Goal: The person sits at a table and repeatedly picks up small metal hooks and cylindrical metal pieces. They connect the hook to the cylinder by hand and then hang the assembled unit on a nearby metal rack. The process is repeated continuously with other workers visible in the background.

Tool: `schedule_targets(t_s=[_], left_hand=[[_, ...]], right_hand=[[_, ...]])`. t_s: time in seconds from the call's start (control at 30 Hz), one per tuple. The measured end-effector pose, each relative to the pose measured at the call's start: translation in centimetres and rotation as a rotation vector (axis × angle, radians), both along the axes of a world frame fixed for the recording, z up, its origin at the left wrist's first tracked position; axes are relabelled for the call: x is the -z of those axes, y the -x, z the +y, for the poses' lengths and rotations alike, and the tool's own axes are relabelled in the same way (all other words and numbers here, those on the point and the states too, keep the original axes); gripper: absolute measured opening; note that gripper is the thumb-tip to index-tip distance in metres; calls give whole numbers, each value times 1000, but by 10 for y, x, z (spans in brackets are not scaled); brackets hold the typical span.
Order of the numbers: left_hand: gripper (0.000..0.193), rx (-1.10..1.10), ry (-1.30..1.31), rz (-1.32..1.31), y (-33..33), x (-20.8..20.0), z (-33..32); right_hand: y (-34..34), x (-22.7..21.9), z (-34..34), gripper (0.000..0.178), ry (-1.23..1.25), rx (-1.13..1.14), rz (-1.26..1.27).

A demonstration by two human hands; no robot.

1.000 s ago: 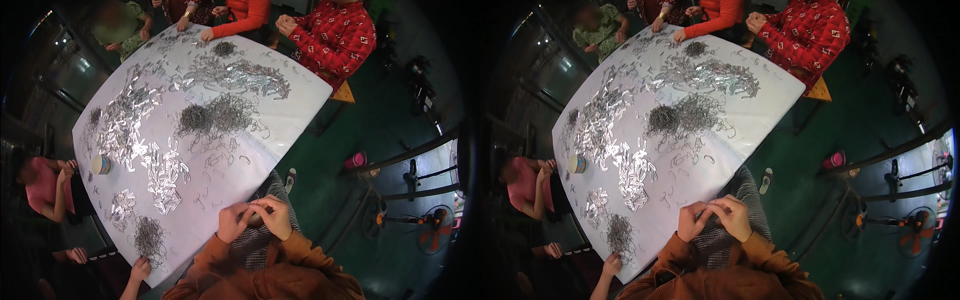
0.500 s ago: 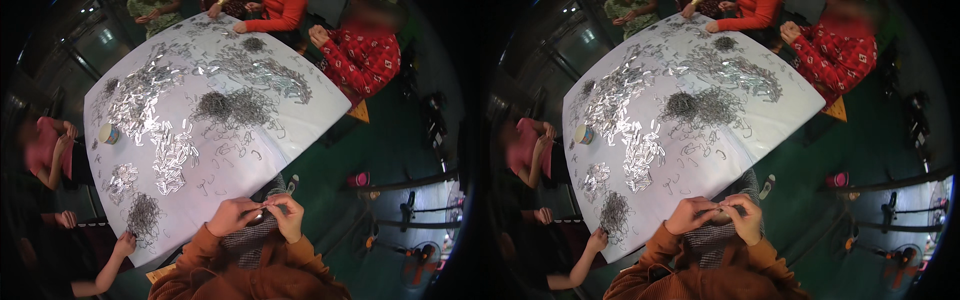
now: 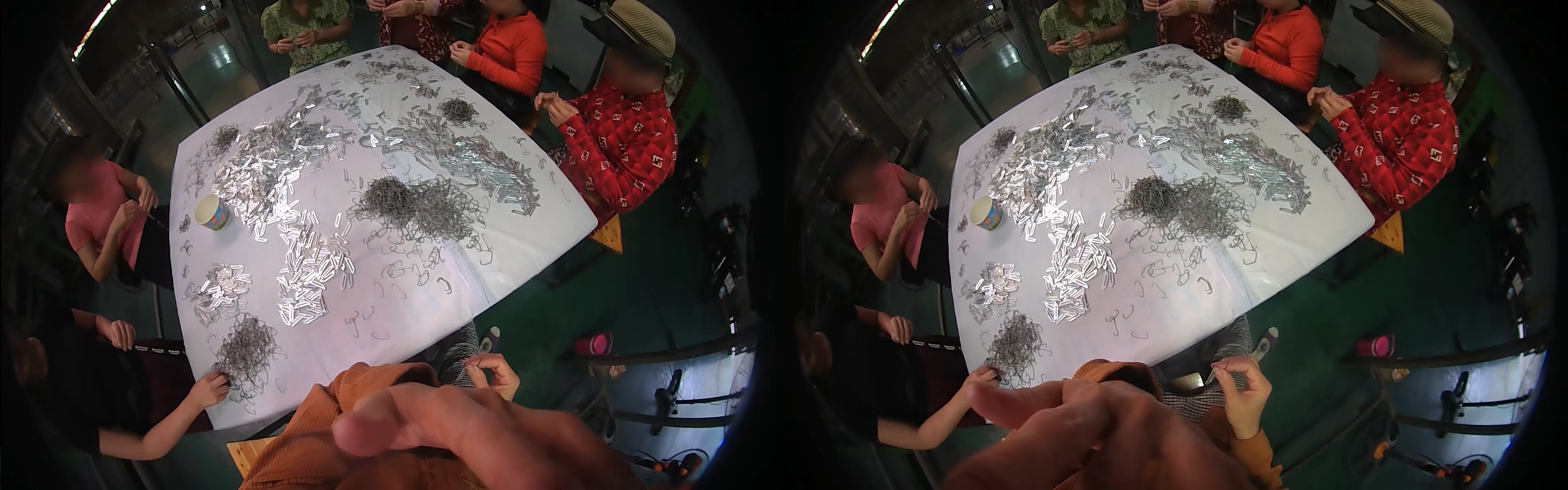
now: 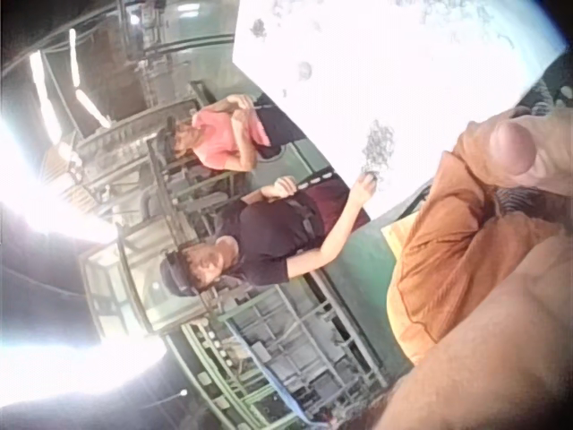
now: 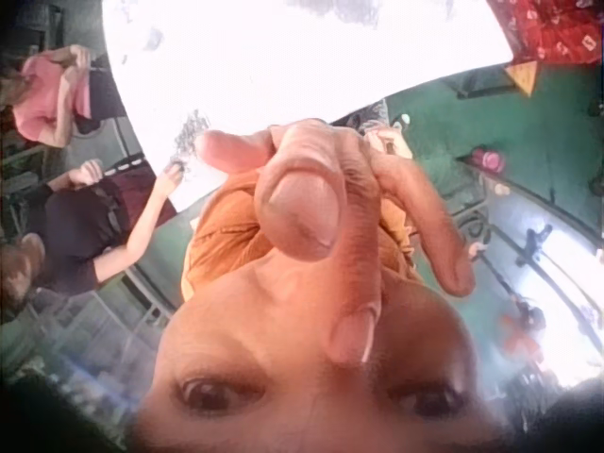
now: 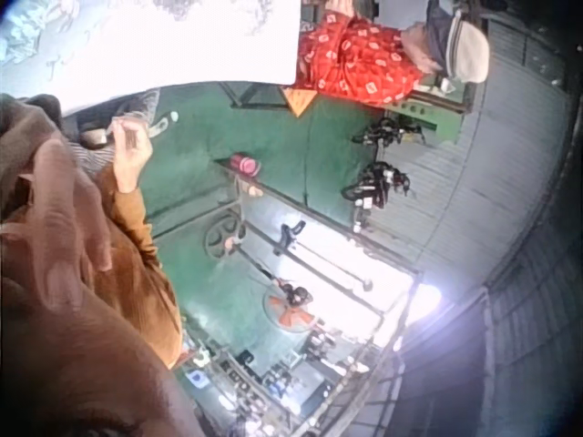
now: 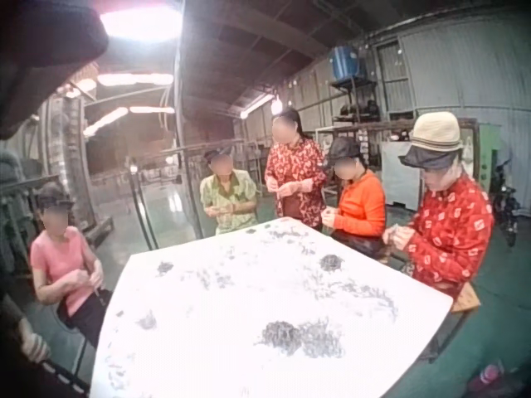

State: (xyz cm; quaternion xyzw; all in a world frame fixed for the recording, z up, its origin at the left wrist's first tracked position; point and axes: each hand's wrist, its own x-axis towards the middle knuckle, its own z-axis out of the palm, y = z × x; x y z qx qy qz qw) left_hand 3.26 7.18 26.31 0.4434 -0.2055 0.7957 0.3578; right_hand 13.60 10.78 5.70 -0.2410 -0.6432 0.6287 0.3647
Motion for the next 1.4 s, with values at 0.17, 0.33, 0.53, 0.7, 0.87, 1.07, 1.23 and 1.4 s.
schedule_targets(t_s=[0.17,0.33,0.53,0.7,0.87,1.07,1.23,1.4], left_hand=[[48,28,-48,-3,-9,6,21],[59,-21,-94,17,-21,4,23],[71,-105,-114,42,-22,8,36],[72,65,23,170,-36,21,20],[25,-64,410,717,-10,91,14],[21,-1087,1600,765,87,217,-85],[17,-1687,2013,986,161,283,-169],[18,-1697,2084,875,177,288,-160]], right_hand=[[-14,24,14,10,143,62,38],[-4,15,8,9,156,24,5],[-6,18,16,9,186,33,56],[-15,24,12,9,175,34,67],[-29,22,22,11,95,100,55],[-30,25,14,10,157,70,-13],[-18,34,2,14,177,-18,-60],[14,18,-16,14,-69,-183,-126]])
